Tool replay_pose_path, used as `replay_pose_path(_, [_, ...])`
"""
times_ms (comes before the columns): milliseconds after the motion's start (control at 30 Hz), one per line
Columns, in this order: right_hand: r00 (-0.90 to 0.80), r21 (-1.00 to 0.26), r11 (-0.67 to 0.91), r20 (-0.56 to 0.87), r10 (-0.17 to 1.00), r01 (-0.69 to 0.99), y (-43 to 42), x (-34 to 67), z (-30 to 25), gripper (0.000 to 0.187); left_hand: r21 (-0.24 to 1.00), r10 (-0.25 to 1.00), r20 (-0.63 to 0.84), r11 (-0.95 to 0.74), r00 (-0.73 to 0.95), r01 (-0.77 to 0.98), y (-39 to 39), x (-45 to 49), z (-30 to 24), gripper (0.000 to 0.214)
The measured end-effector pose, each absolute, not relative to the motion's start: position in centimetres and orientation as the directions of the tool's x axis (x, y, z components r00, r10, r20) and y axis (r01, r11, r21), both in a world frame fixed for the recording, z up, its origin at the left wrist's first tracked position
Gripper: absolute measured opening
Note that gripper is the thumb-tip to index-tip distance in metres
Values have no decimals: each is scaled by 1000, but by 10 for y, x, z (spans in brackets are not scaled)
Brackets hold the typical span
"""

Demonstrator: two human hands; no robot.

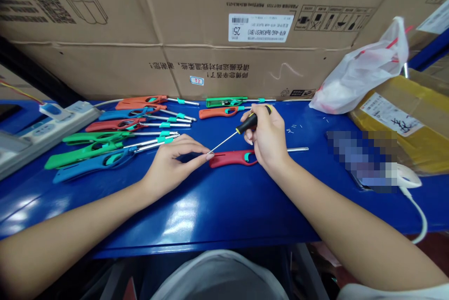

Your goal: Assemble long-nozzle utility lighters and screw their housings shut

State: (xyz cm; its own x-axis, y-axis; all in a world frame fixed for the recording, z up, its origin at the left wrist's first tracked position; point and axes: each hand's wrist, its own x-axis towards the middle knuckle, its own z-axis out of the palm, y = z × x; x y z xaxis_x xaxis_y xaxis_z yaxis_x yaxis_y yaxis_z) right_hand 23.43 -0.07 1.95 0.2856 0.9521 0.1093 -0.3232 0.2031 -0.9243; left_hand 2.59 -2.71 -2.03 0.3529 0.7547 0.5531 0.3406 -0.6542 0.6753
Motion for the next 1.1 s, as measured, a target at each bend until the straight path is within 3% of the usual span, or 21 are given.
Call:
replay_pose_path(467, [286, -928, 219, 131, 949, -303, 1, 235, 16, 18, 631, 726, 569, -686, 385, 362, -26, 24, -21, 3])
replay_pose_path(767, [160, -836, 549, 542, 825, -4, -16, 231, 23, 25, 549, 707, 564, -707, 427, 446, -26, 22, -23, 2])
replay_pose_path(1100, [-66, -745, 665, 661, 747, 57, -27, 232, 25, 18, 599, 734, 537, -679, 416, 424, -25, 25, -21, 2])
